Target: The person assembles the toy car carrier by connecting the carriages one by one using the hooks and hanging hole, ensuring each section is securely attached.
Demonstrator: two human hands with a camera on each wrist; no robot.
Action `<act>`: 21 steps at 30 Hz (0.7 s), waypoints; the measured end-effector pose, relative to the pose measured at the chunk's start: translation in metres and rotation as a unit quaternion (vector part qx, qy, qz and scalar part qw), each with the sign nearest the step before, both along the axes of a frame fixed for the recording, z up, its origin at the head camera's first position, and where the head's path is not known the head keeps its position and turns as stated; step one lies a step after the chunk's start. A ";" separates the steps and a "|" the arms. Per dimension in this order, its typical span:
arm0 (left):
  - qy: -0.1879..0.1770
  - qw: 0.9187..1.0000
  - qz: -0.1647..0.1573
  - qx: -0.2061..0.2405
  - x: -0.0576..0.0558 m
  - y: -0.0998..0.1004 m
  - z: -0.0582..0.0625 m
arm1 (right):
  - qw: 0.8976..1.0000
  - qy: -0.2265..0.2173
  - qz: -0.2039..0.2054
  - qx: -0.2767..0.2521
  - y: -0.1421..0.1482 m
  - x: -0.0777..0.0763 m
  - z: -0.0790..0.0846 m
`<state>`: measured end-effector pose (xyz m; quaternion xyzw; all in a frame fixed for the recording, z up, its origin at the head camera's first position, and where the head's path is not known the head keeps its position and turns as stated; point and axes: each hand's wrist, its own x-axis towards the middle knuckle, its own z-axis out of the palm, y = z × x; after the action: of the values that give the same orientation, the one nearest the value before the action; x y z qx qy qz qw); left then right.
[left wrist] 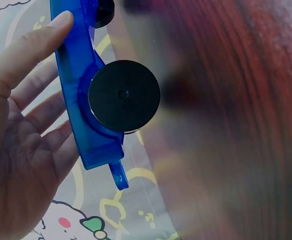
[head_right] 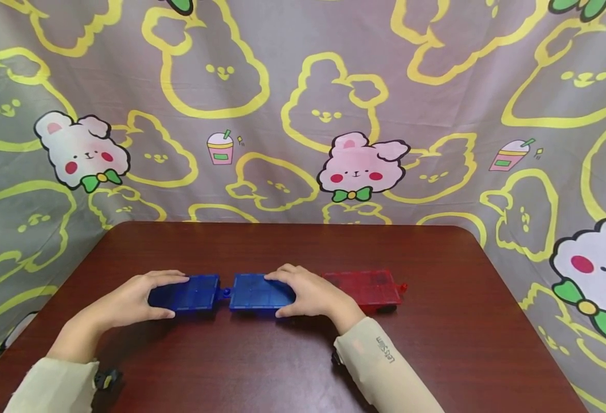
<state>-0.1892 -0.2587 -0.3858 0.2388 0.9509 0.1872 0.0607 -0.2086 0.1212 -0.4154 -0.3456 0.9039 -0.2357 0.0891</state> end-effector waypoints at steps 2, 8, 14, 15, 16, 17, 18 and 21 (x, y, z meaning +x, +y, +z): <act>-0.003 1.000 0.000 0.000 -0.003 0.000 -0.002 | 1.000 -0.001 0.001 0.001 0.001 -0.001 0.000; -0.006 1.000 -0.004 -0.001 -0.009 0.002 -0.005 | 1.000 -0.019 0.003 0.003 0.005 -0.002 0.001; -0.017 1.000 -0.001 -0.002 -0.013 0.003 -0.005 | 1.000 -0.025 0.001 0.002 0.008 -0.004 0.002; -0.018 1.000 -0.001 -0.001 -0.014 0.003 -0.005 | 1.000 -0.025 0.001 0.002 0.008 -0.004 0.003; -0.017 1.000 -0.002 0.000 -0.014 0.003 -0.006 | 1.000 -0.025 0.001 0.002 0.008 -0.004 0.003; -0.017 1.000 -0.002 0.001 -0.014 0.003 -0.006 | 1.000 -0.028 0.001 0.001 0.008 -0.004 0.004; -0.017 1.000 -0.002 0.002 -0.015 0.003 -0.007 | 1.000 -0.030 0.000 -0.002 0.009 -0.003 0.004; -0.018 1.000 0.000 0.006 -0.014 0.003 -0.008 | 0.999 -0.030 -0.001 -0.015 0.011 -0.002 0.007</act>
<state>-0.2030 -0.2559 -0.3937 0.2361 0.9484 0.1975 0.0761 -0.2110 0.1324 -0.4088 -0.3391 0.8973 -0.2598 0.1111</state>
